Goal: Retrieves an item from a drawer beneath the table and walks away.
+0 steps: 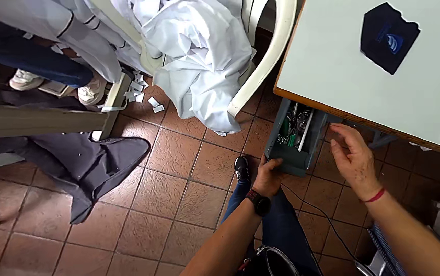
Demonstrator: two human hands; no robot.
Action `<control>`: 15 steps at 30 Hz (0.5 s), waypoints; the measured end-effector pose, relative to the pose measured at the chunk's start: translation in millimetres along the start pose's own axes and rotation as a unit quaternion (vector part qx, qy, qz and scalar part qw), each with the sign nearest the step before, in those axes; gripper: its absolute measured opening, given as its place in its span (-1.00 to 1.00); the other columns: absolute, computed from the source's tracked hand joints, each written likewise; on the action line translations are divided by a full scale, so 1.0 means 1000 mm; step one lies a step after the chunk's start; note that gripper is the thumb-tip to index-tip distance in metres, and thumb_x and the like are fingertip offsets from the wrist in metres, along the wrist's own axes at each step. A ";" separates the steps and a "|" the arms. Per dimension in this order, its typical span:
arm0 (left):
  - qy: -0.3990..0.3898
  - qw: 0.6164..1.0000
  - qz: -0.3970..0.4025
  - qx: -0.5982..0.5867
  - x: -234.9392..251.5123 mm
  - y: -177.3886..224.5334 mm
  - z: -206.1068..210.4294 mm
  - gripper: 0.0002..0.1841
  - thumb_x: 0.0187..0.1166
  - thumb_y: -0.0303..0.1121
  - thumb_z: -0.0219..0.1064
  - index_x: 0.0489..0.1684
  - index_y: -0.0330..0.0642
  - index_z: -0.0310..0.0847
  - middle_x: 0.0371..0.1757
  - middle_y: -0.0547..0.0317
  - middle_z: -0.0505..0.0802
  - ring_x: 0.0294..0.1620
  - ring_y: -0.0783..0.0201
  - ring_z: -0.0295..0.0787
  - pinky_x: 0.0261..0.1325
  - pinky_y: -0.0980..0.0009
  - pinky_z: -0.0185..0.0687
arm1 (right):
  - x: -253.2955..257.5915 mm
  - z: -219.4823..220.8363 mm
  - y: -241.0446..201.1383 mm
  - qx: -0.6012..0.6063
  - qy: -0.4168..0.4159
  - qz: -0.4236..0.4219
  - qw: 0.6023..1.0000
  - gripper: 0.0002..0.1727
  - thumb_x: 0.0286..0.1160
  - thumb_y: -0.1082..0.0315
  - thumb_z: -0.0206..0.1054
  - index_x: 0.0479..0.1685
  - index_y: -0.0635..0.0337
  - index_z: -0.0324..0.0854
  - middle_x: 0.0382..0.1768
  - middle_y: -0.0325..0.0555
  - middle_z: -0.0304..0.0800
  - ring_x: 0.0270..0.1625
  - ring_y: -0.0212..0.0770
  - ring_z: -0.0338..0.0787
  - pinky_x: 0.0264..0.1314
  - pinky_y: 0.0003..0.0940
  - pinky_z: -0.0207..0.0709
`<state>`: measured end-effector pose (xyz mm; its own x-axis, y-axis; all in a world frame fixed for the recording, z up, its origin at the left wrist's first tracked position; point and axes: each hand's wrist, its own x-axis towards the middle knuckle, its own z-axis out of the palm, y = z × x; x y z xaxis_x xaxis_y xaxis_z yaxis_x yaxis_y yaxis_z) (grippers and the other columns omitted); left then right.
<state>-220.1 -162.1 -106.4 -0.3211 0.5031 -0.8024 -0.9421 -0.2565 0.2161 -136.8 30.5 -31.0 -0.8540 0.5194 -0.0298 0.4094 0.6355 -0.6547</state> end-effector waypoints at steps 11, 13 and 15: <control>0.109 0.993 -0.037 0.011 0.000 0.010 0.020 0.03 0.45 0.65 -0.49 0.66 0.06 0.26 0.34 -0.13 0.76 0.22 -0.12 0.79 0.06 -0.16 0.75 | 0.014 0.064 -0.014 0.006 -0.001 0.310 0.951 0.69 -0.45 0.16 0.93 0.92 0.30 -0.27 0.85 0.43 -0.16 0.83 0.48 0.00 0.70 0.44 0.07; 0.118 0.992 -0.032 0.016 -0.001 0.010 0.025 -0.03 0.53 0.59 -0.43 0.62 0.04 0.31 0.29 -0.12 0.77 0.18 -0.11 0.80 0.04 -0.14 0.75 | 0.016 0.056 -0.008 0.036 0.052 0.284 0.957 0.39 -0.01 0.22 0.76 0.89 0.36 -0.19 0.82 0.41 0.01 0.80 0.41 0.15 0.69 0.37 0.17; 0.118 0.992 -0.029 0.012 -0.002 0.008 0.024 -0.07 0.56 0.57 -0.41 0.58 0.03 0.32 0.25 -0.12 0.79 0.14 -0.12 0.82 0.00 -0.15 0.76 | 0.008 0.051 0.000 0.095 0.114 0.295 0.944 0.14 0.39 0.21 0.54 0.86 0.42 -0.19 0.75 0.47 0.12 0.74 0.37 0.28 0.68 0.26 0.26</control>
<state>-230.0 -145.2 -90.0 -0.2363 0.3077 -0.9217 -0.9615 -0.2107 0.1762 -160.5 5.5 -70.0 -0.3952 0.8739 -0.2831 0.7085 0.0939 -0.6994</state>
